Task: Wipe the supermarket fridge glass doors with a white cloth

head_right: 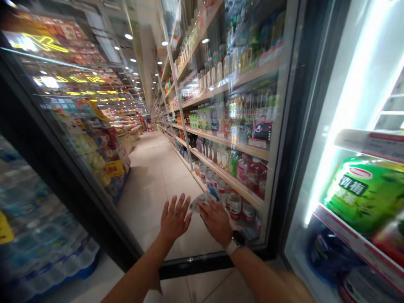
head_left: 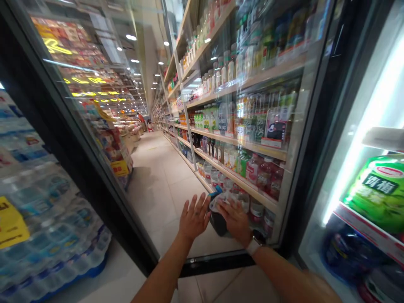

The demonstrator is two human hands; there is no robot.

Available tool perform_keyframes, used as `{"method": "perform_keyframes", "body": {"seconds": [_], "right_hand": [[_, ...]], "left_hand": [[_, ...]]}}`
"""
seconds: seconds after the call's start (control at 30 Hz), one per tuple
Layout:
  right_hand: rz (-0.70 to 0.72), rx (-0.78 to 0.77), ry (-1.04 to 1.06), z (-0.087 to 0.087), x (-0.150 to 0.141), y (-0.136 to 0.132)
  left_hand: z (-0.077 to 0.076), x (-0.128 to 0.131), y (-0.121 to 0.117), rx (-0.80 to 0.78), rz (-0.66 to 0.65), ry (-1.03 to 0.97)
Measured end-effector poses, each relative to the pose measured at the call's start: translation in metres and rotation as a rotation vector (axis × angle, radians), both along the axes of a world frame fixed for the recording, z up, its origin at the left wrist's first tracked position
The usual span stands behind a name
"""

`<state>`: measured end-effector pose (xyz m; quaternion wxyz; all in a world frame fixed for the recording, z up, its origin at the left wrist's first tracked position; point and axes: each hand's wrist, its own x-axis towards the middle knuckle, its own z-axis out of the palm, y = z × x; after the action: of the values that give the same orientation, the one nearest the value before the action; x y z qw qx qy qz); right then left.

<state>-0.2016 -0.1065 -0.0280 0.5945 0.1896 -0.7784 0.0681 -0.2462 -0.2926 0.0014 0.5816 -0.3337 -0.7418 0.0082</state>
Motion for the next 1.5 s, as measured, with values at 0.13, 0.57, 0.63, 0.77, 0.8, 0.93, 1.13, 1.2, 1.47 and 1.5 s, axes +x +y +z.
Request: {"method": "perform_keyframes", "body": {"seconds": [0.13,0.57,0.63,0.77,0.8,0.93,1.13,1.2,1.47,1.5], "right_hand": [[0.085,0.175,-0.042,-0.008,0.004,-0.007],[0.056,0.153,-0.056,0.051,-0.003,0.02],[0.147,0.268,-0.028,0.021,-0.002,0.023],[0.223,0.451,-0.064,-0.009,0.0,0.029],[0.213,0.469,-0.077,-0.006,0.001,0.03],[0.092,0.386,-0.081,0.027,0.002,0.037],[-0.091,-0.041,0.012,0.048,-0.003,0.038],[-0.062,-0.005,0.011,0.029,-0.005,0.031],[0.167,0.401,-0.082,-0.026,-0.004,0.02],[0.159,0.405,-0.091,-0.02,-0.004,0.022]], "left_hand": [[-0.001,-0.001,-0.001,-0.005,-0.022,-0.024],[0.001,-0.002,0.002,-0.009,0.009,0.025],[0.002,-0.003,0.001,-0.016,0.012,0.024],[0.004,-0.006,0.001,-0.005,0.011,0.021],[0.004,-0.007,0.001,-0.003,0.007,0.019],[0.002,-0.011,0.001,-0.004,0.0,0.023],[-0.003,-0.017,0.001,-0.024,0.029,-0.002],[-0.003,-0.018,0.001,-0.026,0.024,-0.004],[-0.002,-0.021,0.001,-0.03,0.02,0.006],[-0.003,-0.023,0.001,-0.036,0.025,0.006]]}}
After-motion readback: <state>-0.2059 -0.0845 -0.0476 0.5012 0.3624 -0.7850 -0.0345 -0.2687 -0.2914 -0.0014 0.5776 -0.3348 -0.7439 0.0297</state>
